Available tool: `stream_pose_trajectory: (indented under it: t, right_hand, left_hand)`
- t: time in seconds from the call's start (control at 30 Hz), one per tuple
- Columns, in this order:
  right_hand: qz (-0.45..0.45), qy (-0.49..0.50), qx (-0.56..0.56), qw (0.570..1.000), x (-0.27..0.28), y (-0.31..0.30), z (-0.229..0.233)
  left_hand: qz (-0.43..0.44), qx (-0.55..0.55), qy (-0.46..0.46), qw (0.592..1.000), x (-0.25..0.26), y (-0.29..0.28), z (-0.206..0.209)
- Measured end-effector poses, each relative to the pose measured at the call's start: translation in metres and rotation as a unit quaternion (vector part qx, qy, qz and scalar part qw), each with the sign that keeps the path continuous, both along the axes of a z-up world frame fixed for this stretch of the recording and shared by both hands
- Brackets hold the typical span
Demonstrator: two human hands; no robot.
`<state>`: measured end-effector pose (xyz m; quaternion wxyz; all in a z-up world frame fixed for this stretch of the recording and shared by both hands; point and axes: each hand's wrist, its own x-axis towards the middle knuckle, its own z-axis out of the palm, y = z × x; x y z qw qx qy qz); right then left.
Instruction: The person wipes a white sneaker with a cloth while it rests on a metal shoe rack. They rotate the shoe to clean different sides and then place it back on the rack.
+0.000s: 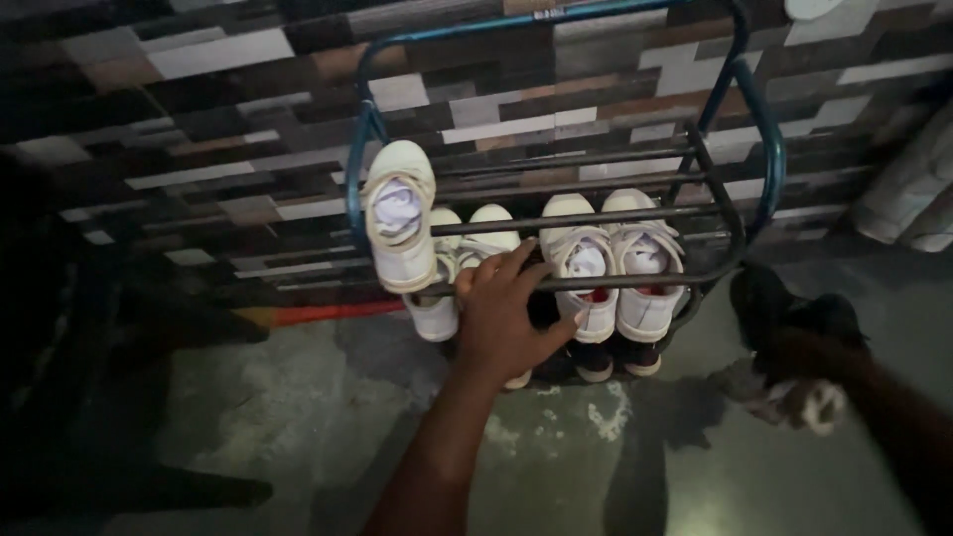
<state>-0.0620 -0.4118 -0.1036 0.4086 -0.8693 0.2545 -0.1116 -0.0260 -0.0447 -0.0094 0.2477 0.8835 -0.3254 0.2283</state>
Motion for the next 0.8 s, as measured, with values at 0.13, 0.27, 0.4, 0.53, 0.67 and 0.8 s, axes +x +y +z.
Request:
stream_pose_trajectory:
  t: [0.13, 0.27, 0.4, 0.53, 0.67, 0.8]
  right_hand:
    - [0.000, -0.003, 0.009, 1.000, -0.019, 0.020, 0.116]
    - [-0.005, 0.036, 0.009, 0.999, -0.058, 0.043, 0.189]
    - [0.009, 0.099, 0.007, 0.995, -0.104, 0.071, 0.217]
    - [0.065, -0.054, 0.068, 0.994, -0.130, 0.122, 0.185]
    - [0.072, -0.174, 0.166, 0.968, -0.139, 0.144, 0.153]
    - [0.140, -0.172, 0.078, 0.972, -0.142, 0.145, 0.156]
  left_hand:
    - [-0.026, -0.067, -0.023, 0.997, -0.004, 0.001, 0.000]
    - [-0.139, -0.103, 0.142, 0.974, -0.032, -0.004, 0.015]
    - [-0.273, -0.090, 0.055, 0.956, -0.087, -0.031, 0.044]
    - [-0.160, -0.085, 0.003, 0.983, -0.125, -0.046, 0.069]
    - [-0.159, -0.008, 0.163, 0.974, -0.123, -0.037, 0.071]
    - [-0.214, -0.063, 0.144, 0.964, -0.106, -0.025, 0.070]
